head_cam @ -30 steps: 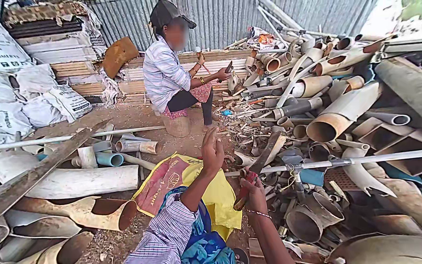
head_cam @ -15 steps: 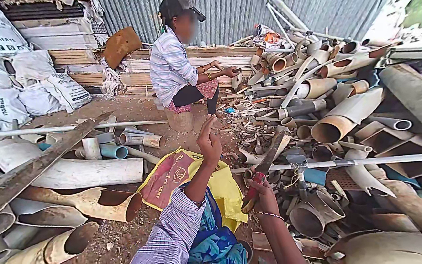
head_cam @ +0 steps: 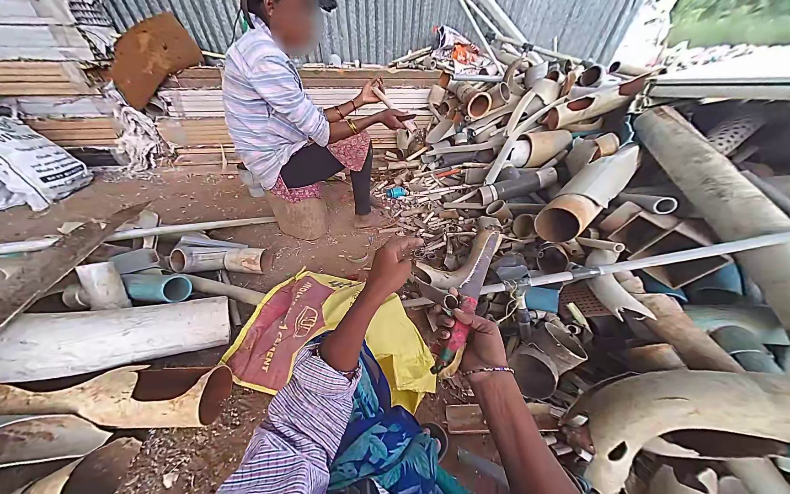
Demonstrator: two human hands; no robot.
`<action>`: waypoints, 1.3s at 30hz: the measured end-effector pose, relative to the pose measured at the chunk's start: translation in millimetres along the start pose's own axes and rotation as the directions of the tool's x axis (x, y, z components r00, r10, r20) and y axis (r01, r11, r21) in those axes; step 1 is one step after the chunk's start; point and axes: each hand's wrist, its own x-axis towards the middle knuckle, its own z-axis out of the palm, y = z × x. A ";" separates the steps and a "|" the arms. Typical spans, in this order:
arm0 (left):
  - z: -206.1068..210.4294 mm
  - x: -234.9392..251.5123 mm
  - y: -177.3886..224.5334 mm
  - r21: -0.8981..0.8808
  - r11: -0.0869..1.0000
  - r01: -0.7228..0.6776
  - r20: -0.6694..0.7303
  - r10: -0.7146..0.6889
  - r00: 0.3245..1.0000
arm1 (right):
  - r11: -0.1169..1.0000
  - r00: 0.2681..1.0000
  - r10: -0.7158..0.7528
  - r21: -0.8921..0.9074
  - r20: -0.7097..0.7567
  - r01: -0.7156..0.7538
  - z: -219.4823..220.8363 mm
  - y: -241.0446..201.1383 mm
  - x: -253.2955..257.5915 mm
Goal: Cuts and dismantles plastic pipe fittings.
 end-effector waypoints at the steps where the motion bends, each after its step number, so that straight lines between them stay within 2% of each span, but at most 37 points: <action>1: 2.8 -0.2 0.0 -0.003 1.000 -0.019 0.161 0.019 0.987 | 0.999 1.000 0.003 0.041 0.022 -0.004 -1.6 -4.0 1.1; 2: 5.1 -1.6 1.1 -0.002 0.998 -0.067 0.303 0.065 0.951 | 0.997 0.999 0.006 0.082 0.050 -0.011 -3.9 -8.2 2.0; 4: 11.3 -5.6 6.4 0.013 0.987 -0.159 0.472 0.134 0.871 | 0.986 0.992 -0.001 0.167 0.124 -0.020 -9.7 -15.9 5.3; 6: 21.7 -7.6 5.8 0.047 0.975 -0.215 0.505 0.163 0.848 | 0.975 0.988 -0.017 0.222 0.155 -0.018 -13.8 -22.1 7.2; 9: 35.4 -7.3 1.6 0.136 0.955 -0.264 0.457 0.176 0.872 | 0.970 0.990 -0.022 0.243 0.137 -0.012 -16.9 -28.1 7.9; 12: 40.9 -6.7 2.9 0.158 0.966 -0.205 0.437 0.118 0.892 | 0.988 0.990 -0.124 0.086 -0.064 0.130 -4.5 -31.4 0.3; 14: 40.7 -6.2 5.6 0.138 0.985 -0.103 0.405 0.039 0.913 | 0.934 0.938 -0.326 -0.192 -0.114 0.302 0.7 -29.0 -4.4; 15: 39.9 -6.0 5.9 0.118 0.992 -0.050 0.386 0.000 0.923 | 0.859 0.895 -0.438 -0.332 -0.083 0.390 0.3 -26.2 -5.9; 17: 39.3 -4.5 5.6 0.079 0.996 0.041 0.335 -0.066 0.940 | 0.613 0.772 -0.629 -0.552 0.091 0.565 -6.6 -18.8 -5.7; 19: 39.7 -1.3 2.2 0.062 0.995 0.078 0.315 -0.093 0.944 | 0.238 0.595 -0.727 -0.686 0.344 0.688 -21.9 -10.5 4.3; 20: 39.3 -0.3 0.5 0.060 0.995 0.081 0.317 -0.096 0.943 | 0.047 0.512 -0.736 -0.721 0.443 0.692 -30.2 -6.0 12.5; 21: 38.8 0.2 -0.9 0.058 0.995 0.077 0.323 -0.092 0.942 | -0.110 0.478 -0.712 -0.754 0.514 0.648 -38.1 -2.4 20.0; 22: 38.0 0.6 -1.9 0.060 0.995 0.076 0.330 -0.091 0.940 | -0.204 0.525 -0.660 -0.800 0.538 0.564 -45.2 -0.1 25.7; 24: 35.8 0.1 -2.1 0.090 0.990 0.105 0.323 -0.128 0.938 | -0.209 0.775 -0.487 -0.915 0.403 0.345 -54.1 -2.5 30.4; 25: 34.0 0.5 -2.6 0.124 0.984 0.128 0.303 -0.160 0.940 | -0.210 0.819 -0.450 -0.934 0.355 0.289 -56.0 -3.5 31.2; 26: 30.5 1.4 -1.4 0.147 0.978 0.145 0.282 -0.182 0.942 | -0.229 0.790 -0.482 -0.925 0.379 0.304 -56.2 -2.6 30.9; 27: 27.7 2.4 0.3 0.147 0.976 0.158 0.267 -0.193 0.944 | -0.262 0.712 -0.542 -0.895 0.447 0.362 -54.6 -2.2 29.6; 29: 25.7 1.2 -0.2 0.138 0.976 0.171 0.262 -0.202 0.944 | -0.352 0.510 -0.629 -0.800 0.587 0.487 -49.9 0.3 27.6; 30: 26.0 1.2 -3.5 0.143 0.976 0.165 0.269 -0.199 0.942 | -0.396 0.442 -0.633 -0.756 0.636 0.521 -51.1 2.9 30.4; 31: 26.5 2.6 -6.5 0.145 0.976 0.160 0.281 -0.196 0.939 | -0.414 0.469 -0.603 -0.755 0.646 0.508 -54.5 4.2 34.2; 32: 27.8 3.8 -9.5 0.147 0.976 0.158 0.297 -0.196 0.934 | -0.398 0.605 -0.539 -0.811 0.585 0.429 -58.5 3.6 37.2; 33: 30.2 3.9 -12.7 0.152 0.975 0.164 0.313 -0.205 0.927 | -0.351 0.799 -0.432 -0.894 0.418 0.278 -60.1 -0.4 37.8; 34: 31.5 4.1 -14.8 0.165 0.969 0.182 0.320 -0.227 0.920 | -0.324 0.886 -0.363 -0.931 0.286 0.168 -62.5 -2.8 40.0; 35: 29.0 6.6 -15.3 0.173 0.966 0.191 0.329 -0.240 0.913 | -0.302 0.886 -0.380 -0.941 0.268 0.155 -64.3 -0.6 42.1; 36: 28.4 8.6 -13.7 0.150 0.969 0.198 0.327 -0.238 0.915 | -0.307 0.822 -0.448 -0.924 0.352 0.228 -65.4 0.9 42.4; 38: 27.5 5.4 -10.2 0.102 0.971 0.215 0.315 -0.236 0.919 | -0.385 0.592 -0.564 -0.817 0.576 0.429 -65.6 6.9 42.8; 39: 26.8 4.2 -10.6 0.096 0.972 0.213 0.311 -0.233 0.921 | -0.420 0.535 -0.570 -0.780 0.624 0.463 -65.0 8.4 43.6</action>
